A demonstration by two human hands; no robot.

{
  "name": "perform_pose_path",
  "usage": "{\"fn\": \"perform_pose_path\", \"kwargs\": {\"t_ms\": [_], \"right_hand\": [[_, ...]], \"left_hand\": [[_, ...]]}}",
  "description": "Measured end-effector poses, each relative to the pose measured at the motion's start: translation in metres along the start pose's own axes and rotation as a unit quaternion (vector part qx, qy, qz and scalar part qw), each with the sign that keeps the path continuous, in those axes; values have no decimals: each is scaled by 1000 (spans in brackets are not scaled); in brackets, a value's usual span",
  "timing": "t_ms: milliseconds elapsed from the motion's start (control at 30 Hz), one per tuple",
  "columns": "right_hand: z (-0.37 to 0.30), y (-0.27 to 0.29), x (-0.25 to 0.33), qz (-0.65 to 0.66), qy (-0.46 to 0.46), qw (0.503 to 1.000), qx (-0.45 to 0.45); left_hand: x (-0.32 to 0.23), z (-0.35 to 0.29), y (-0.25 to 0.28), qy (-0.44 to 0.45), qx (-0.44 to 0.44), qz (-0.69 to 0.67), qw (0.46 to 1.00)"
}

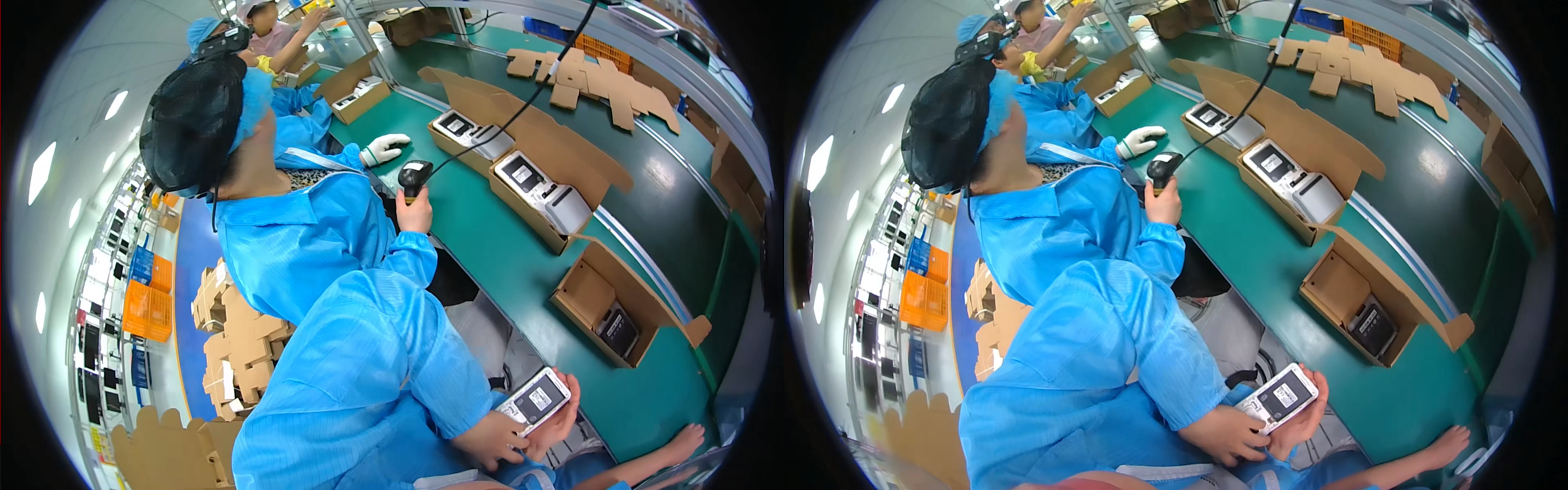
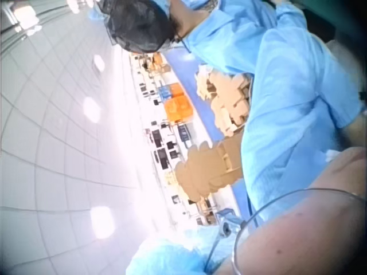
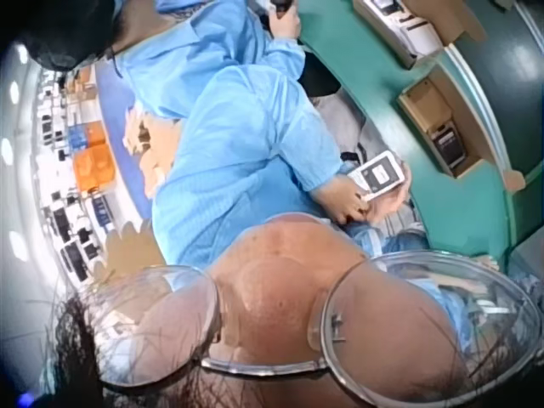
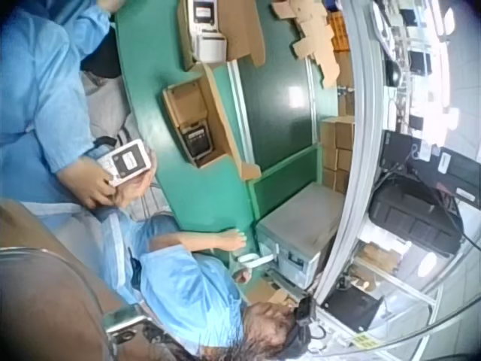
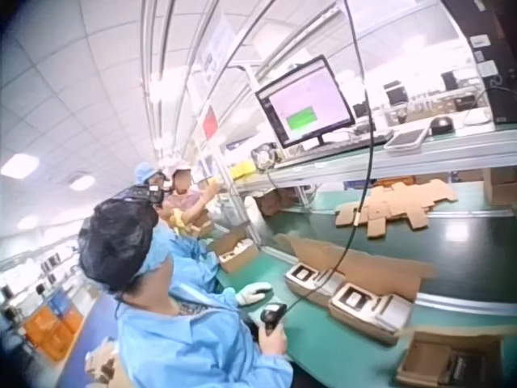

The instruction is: The person assembles electronic devices by inserting batteries into them, scanning their barcodes with a handheld scanner, and placing them into cardboard boxes on an assembly line.

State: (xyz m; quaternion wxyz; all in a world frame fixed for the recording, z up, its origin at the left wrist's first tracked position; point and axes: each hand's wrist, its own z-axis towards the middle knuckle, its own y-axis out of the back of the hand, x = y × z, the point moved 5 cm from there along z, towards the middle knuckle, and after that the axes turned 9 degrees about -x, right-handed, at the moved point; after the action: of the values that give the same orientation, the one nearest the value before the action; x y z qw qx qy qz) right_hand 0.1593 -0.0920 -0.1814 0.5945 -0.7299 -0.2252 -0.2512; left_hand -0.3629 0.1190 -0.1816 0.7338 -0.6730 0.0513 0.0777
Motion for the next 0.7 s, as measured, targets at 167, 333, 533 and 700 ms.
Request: {"fn": "perform_pose_path", "kwargs": {"t_ms": [167, 333, 533, 700], "right_hand": [[-1, 22, 15, -4, 34, 998, -61], [3, -5, 9, 61, -12, 998, 20], [7, 71, -6, 41, 39, 998, -29], [6, 37, 5, 59, -1, 990, -128]], "left_hand": [[80, 31, 34, -14, -82, -56, 995], [13, 7, 14, 5, -19, -46, 999], [390, -121, -216, 9, 451, 516, 729], [377, -91, -316, -164, 464, 738, 461]]}}
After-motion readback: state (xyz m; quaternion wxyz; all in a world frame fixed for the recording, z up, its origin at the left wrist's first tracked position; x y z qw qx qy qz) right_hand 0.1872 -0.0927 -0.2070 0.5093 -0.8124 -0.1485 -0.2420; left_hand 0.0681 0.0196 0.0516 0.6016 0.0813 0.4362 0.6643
